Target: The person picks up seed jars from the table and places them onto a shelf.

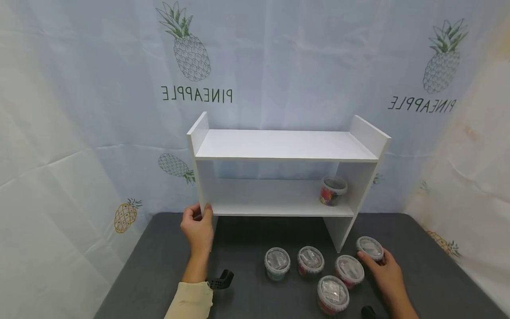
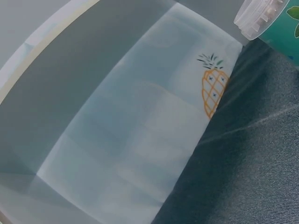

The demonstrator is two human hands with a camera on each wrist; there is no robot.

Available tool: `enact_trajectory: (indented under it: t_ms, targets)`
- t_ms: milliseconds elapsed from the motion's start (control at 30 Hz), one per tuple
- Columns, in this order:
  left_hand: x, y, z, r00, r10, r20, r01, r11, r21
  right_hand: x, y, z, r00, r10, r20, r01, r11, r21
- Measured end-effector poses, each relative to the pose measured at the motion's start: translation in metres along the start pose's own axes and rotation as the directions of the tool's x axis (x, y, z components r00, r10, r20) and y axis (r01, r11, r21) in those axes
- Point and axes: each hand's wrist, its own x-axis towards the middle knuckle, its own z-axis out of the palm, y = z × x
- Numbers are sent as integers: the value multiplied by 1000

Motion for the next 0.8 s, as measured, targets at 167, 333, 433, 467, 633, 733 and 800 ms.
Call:
enact_trajectory:
  t_ms: [167,333,433,467,633,733,800]
  targets:
    - [0,1,-1,1000,-8,-4,8,1000,0,1,0,1,1000,19,-16,-19,1000,19]
    - [0,1,-1,1000,-16,0,16,1000,-2,3,0,0,995,54,-81,-50,997,53]
    - [-1,1,0,1000,-19,1,19,1000,-1,1,-4,-1,987,70,-147,-60,996,69]
    - [-1,1,0,1000,-19,1,19,1000,-2,-1,-6,-2,982,68,-175,-55,996,76]
    - [0,-2,1,1000,-18,-3,18,1000,-14,-14,-32,-9,964,30,-264,14,986,164]
    - [1,-2,0,1000,-10,-6,10,1000,-17,-24,-53,-12,958,-23,-287,97,965,245]
    - [2,-2,0,1000,-8,-6,8,1000,-15,-31,-67,-13,949,-71,-307,149,960,236]
